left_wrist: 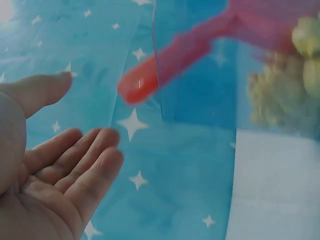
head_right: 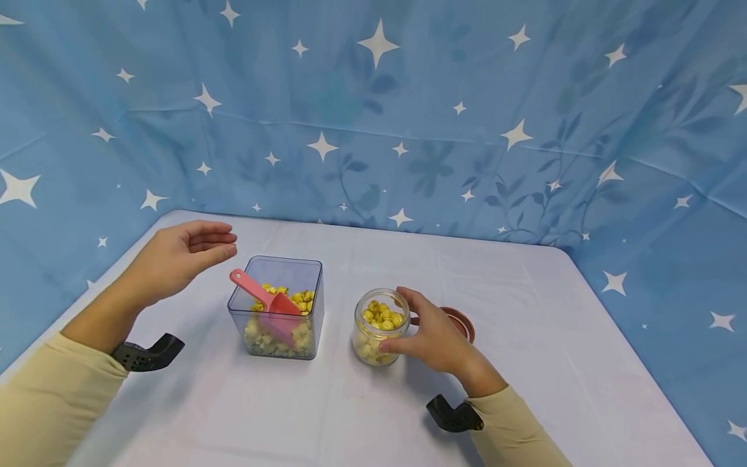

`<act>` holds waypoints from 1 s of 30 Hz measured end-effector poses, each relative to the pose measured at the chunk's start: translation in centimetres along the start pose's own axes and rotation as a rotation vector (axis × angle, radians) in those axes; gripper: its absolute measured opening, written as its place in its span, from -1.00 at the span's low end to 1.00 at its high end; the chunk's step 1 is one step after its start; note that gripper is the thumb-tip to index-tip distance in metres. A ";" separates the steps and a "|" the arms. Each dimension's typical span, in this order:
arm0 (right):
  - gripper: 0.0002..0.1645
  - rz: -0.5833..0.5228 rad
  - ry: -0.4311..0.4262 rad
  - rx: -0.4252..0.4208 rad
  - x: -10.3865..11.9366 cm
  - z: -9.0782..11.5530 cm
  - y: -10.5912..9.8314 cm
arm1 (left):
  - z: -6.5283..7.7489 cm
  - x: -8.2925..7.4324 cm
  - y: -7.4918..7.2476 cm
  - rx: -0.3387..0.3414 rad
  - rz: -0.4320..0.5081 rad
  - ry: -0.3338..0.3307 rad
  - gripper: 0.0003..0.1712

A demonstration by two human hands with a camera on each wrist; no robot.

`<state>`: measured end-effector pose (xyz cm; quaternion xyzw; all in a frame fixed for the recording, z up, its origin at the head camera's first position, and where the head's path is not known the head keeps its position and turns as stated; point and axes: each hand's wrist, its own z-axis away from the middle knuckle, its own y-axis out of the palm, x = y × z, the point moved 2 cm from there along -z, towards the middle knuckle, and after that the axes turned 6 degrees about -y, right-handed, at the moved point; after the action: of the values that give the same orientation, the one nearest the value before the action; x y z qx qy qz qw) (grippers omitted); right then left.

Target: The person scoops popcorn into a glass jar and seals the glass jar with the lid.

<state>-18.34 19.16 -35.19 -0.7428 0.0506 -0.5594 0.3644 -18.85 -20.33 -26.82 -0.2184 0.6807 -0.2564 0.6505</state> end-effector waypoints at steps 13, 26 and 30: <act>0.10 -0.004 -0.045 -0.055 -0.4 0.7 -0.9 | -0.5 -3.1 4.3 0.051 0.088 0.130 -0.34; 0.02 0.072 -0.015 -0.119 -1.2 2.9 -3.7 | -0.5 -6.5 9.1 0.199 0.142 0.207 -0.31; 0.05 0.092 0.018 -0.128 -1.9 3.4 -4.4 | -0.2 -7.4 10.5 0.239 0.126 0.230 -0.27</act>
<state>-17.56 24.89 -34.45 -0.7563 0.1234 -0.5446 0.3410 -18.21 -7.53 -27.76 -0.0656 0.7277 -0.3175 0.6044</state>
